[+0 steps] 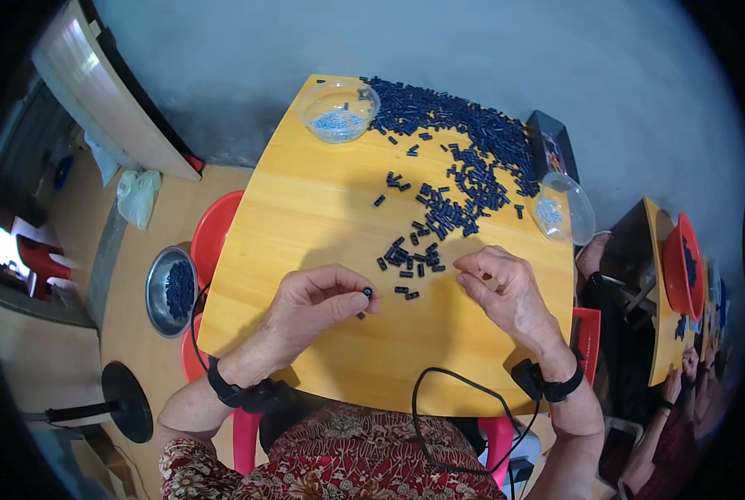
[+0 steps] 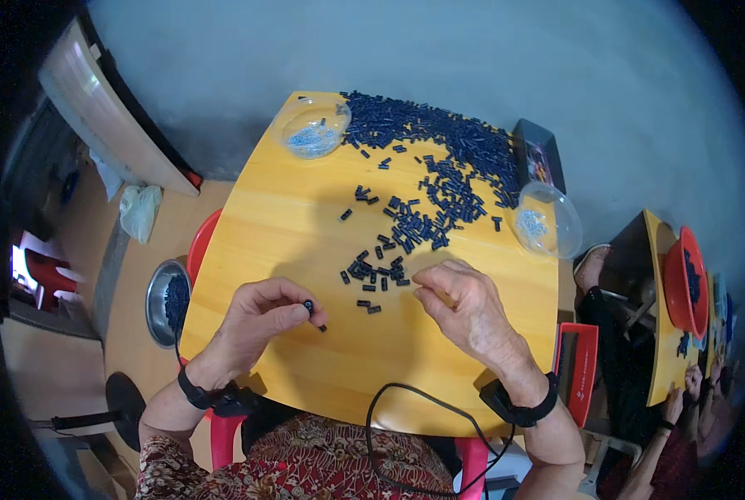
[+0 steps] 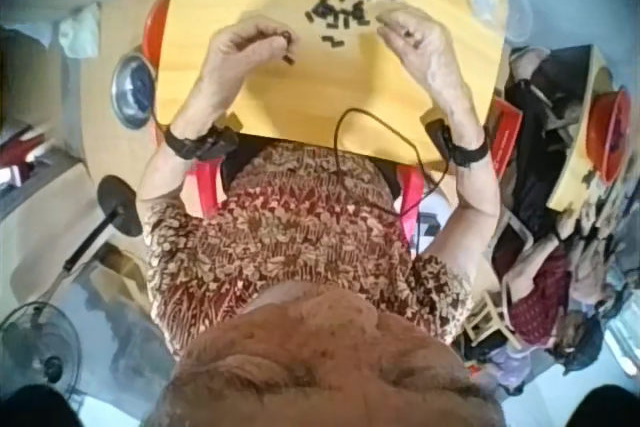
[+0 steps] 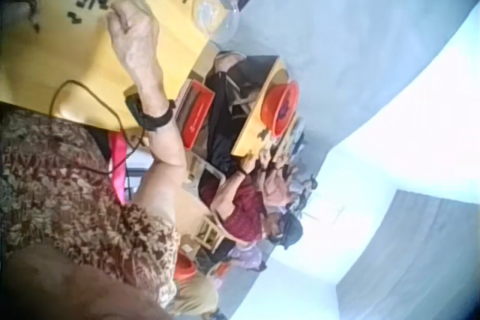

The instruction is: Assembling small black plastic components by fitting two pieces together manually at a table.

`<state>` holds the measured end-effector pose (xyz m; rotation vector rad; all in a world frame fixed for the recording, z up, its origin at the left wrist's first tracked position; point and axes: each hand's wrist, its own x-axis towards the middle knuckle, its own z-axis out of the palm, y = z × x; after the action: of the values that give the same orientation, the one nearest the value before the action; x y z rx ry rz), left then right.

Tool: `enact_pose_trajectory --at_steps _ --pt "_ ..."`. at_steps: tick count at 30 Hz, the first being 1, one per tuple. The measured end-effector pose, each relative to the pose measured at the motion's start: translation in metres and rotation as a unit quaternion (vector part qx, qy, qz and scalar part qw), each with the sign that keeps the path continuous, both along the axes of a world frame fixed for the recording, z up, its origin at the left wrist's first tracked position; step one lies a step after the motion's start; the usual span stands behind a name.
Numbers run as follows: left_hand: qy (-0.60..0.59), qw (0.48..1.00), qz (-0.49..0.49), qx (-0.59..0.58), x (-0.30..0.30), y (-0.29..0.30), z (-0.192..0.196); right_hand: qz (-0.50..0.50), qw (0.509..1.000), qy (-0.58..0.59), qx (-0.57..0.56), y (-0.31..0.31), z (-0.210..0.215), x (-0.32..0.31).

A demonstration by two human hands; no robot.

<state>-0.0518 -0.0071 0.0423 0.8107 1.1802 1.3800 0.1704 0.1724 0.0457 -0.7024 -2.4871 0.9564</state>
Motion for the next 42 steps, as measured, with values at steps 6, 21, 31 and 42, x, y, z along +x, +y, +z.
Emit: enact_pose_trajectory --at_steps 6,21,31,42 --pt "0.012 0.999 -0.022 -0.042 -0.003 0.010 -0.010 0.036 0.998 -0.022 0.055 0.006 -0.010 -0.019" --pt "0.082 0.995 -0.002 0.056 -0.035 0.046 -0.002 0.080 0.992 -0.017 0.101 -0.013 -0.013 -0.040" --pt "0.034 0.990 0.124 0.055 -0.053 0.044 -0.039 -0.025 0.995 -0.006 0.095 0.041 0.014 -0.072" --pt "0.006 0.995 0.101 0.009 -0.053 0.043 -0.042 -0.095 0.990 0.002 0.103 0.080 0.006 -0.078"
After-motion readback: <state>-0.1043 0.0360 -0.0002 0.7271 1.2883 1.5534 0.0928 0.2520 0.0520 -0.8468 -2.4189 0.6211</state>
